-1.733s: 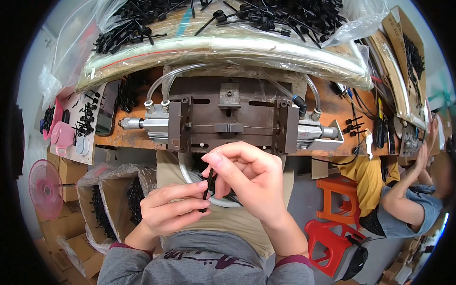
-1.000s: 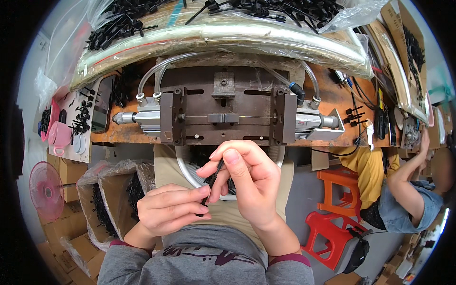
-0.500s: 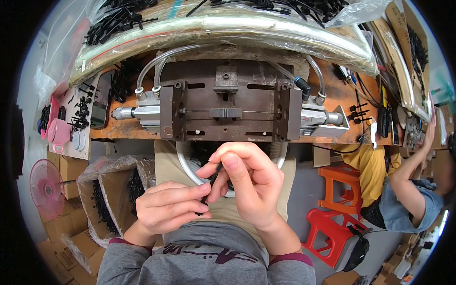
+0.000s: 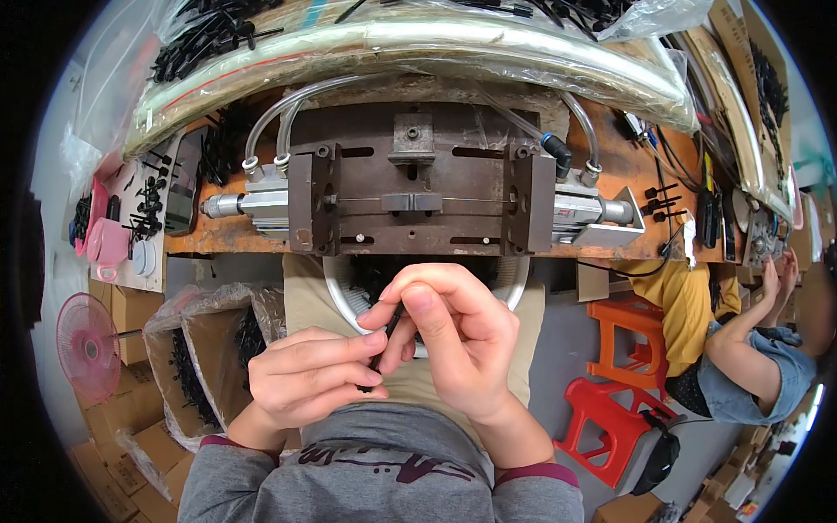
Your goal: The recorder is assembling small black electronic components using a pneumatic jig.
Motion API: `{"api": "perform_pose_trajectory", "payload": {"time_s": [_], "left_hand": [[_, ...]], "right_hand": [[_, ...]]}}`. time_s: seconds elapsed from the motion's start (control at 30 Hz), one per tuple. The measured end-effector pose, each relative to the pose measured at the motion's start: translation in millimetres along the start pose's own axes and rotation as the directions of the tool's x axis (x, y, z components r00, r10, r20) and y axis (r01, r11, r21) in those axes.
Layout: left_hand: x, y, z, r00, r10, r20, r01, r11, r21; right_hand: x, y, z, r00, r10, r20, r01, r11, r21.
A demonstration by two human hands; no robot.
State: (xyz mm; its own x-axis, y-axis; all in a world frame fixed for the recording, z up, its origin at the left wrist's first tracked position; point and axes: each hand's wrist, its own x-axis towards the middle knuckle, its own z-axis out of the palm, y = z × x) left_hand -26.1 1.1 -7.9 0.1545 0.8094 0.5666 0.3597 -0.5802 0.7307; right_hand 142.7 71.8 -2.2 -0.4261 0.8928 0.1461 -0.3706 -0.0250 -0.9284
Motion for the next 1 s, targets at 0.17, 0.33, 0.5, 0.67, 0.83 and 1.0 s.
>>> {"api": "perform_pose_trajectory", "payload": {"time_s": [0.17, 0.33, 0.5, 0.67, 0.83, 1.0], "left_hand": [[-1.8, -0.7, 0.4, 1.0, -0.006, 0.008, 0.006, 1.0, 0.007], [1.9, -0.4, 0.5, 1.0, -0.013, 0.003, 0.013, 0.999, 0.038], [1.1, -1.8, 3.2, 1.0, -0.003, 0.004, 0.003, 0.998, 0.062], [12.1, -8.6, 11.6, 0.998, -0.045, -0.042, 0.051, 0.987, 0.15], [29.6, -35.7, 25.9, 0.998, -0.02, -0.054, 0.045, 0.867, 0.497], [34.4, -39.7, 37.7, 0.999, -0.039, -0.009, 0.035, 0.767, 0.641]], "right_hand": [[-1.0, 0.6, -0.9, 1.0, 0.019, 0.001, -0.019, 1.0, 0.008], [-0.5, 2.0, -3.0, 0.991, 0.136, 0.006, -0.136, 0.982, 0.129], [-2.5, 9.7, -17.8, 0.977, 0.196, 0.09, -0.207, 0.968, 0.14], [-4.8, 7.8, -23.6, 0.977, 0.211, -0.017, -0.211, 0.977, -0.037], [-16.0, 9.6, -29.4, 0.964, 0.17, -0.205, -0.208, 0.962, -0.179], [-20.8, 9.3, -29.3, 0.972, 0.113, -0.208, -0.182, 0.918, -0.353]]}}
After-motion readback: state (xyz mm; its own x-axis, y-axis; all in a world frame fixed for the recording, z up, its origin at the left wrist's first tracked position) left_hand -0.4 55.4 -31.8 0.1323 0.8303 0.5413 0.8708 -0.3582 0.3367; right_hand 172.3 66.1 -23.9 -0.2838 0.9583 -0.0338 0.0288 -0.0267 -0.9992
